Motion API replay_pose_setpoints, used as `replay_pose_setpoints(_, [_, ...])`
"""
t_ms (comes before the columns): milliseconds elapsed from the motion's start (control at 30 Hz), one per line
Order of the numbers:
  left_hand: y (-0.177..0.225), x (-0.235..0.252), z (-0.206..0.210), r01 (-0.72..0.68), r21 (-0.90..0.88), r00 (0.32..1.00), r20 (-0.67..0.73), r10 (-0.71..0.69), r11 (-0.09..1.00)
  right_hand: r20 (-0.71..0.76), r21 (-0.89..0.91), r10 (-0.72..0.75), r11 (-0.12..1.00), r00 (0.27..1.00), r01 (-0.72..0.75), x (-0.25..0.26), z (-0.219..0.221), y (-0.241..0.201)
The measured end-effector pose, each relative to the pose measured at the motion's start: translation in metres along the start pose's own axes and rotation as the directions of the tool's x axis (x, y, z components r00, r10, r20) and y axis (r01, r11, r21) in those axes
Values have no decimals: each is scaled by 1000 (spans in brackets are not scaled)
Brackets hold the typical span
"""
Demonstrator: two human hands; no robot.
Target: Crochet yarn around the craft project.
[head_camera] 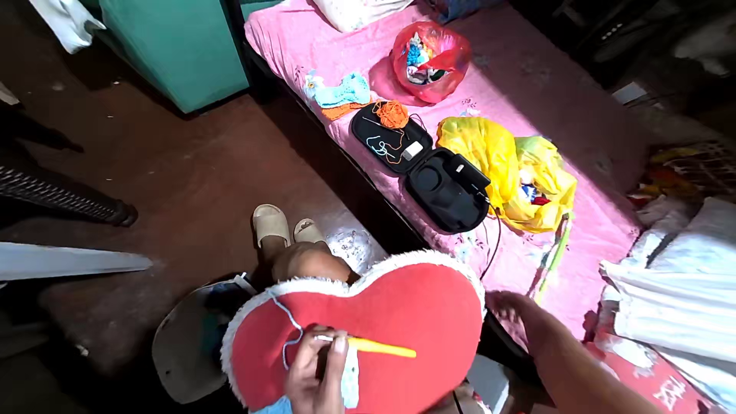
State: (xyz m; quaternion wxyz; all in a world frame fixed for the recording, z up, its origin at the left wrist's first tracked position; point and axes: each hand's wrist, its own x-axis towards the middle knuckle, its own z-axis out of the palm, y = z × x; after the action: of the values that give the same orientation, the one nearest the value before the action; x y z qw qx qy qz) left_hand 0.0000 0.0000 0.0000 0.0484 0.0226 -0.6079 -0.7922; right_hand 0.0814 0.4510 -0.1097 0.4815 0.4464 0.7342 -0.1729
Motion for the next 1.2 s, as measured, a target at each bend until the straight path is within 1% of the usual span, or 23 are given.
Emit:
replay_pose_setpoints(33, [-3, 0, 1, -27, -12, 1000, -14, 27, 1000, 27, 25, -26, 999, 999, 25, 1, -17, -6])
replay_pose_setpoints(67, [-6, -1, 1, -58, -14, 998, -10, 58, 998, 8, 64, -67, 996, 998, 67, 7, -31, -6])
replay_pose_setpoints(133, [-10, -2, 1, -99, 5, 995, 6, 99, 995, -27, 112, -81, 990, 996, 84, 16, -56, -10])
replay_pose_setpoints(200, [-8, -3, 3, -78, 18, 997, -14, 79, 997, -69, 198, -65, 977, 995, 78, 6, -81, -24])
replay_pose_setpoints(233, [-6, -4, 3, -61, 15, 998, -25, 62, 998, -106, 257, -74, 961, 992, 99, 2, -93, -29])
replay_pose_setpoints(333, [-5, -7, 4, -64, 3, 997, -42, 64, 998, -159, 377, -181, 897, 971, 229, -2, -133, -39])
replay_pose_setpoints(400, [-7, -11, 5, -92, -9, 995, -38, 92, 996, -295, 424, -256, 828, 921, 366, -2, -158, -46])
replay_pose_setpoints(467, [-10, -14, 7, -120, -4, 992, -27, 120, 993, -401, 494, -281, 735, 872, 464, -25, -187, -66])
replay_pose_setpoints(567, [-11, -17, 13, -107, 13, 994, -21, 107, 994, -580, 553, -318, 523, 750, 649, -63, -226, -108])
replay_pose_setpoints(633, [-10, -20, 17, -74, 29, 997, -34, 75, 997, -683, 538, -299, 412, 667, 736, -91, -229, -141])
replay_pose_setpoints(700, [-11, -21, 21, -53, 35, 997, -53, 55, 998, -731, 468, -372, 338, 572, 817, -113, -221, -178])
replay_pose_setpoints(767, [-10, -23, 24, -45, 16, 996, -70, 46, 999, -731, 357, -518, 263, 443, 896, -134, -196, -215])
replay_pose_setpoints(833, [-8, -24, 26, -39, 5, 994, -98, 39, 999, -665, 227, -697, 154, 269, 962, -166, -149, -238])
replay_pose_setpoints(867, [-7, -24, 26, -36, 2, 993, -108, 36, 999, -612, 169, -776, 62, 154, 984, -181, -117, -241])
replay_pose_setpoints(900, [-7, -24, 26, -34, -1, 993, -116, 34, 999, -548, 134, -835, -36, 44, 990, -193, -83, -237])
replay_pose_setpoints(933, [-6, -23, 27, -30, -6, 992, -120, 29, 1000, -490, 117, -870, -114, -43, 987, -205, -48, -226])
replay_pose_setpoints(967, [-6, -23, 27, -27, -14, 992, -124, 25, 1000, -440, 117, -894, -155, -88, 981, -213, -13, -209])
replay_pose_setpoints(1000, [-5, -23, 28, -24, -21, 992, -123, 21, 999, -410, 123, -905, -177, -113, 976, -220, 15, -196])
replay_pose_setpoints(1033, [-4, -23, 29, -27, -23, 992, -124, 24, 999, -407, 124, -905, -188, -123, 974, -224, 35, -190])
replay_pose_setpoints(1133, [-2, -24, 31, -57, -41, 993, -102, 53, 998, -514, 82, -850, -186, -118, 979, -225, 71, -177])
replay_pose_setpoints(1200, [-1, -26, 34, -78, -62, 994, -85, 73, 995, -557, 132, -821, -232, -122, 964, -228, 83, -168])
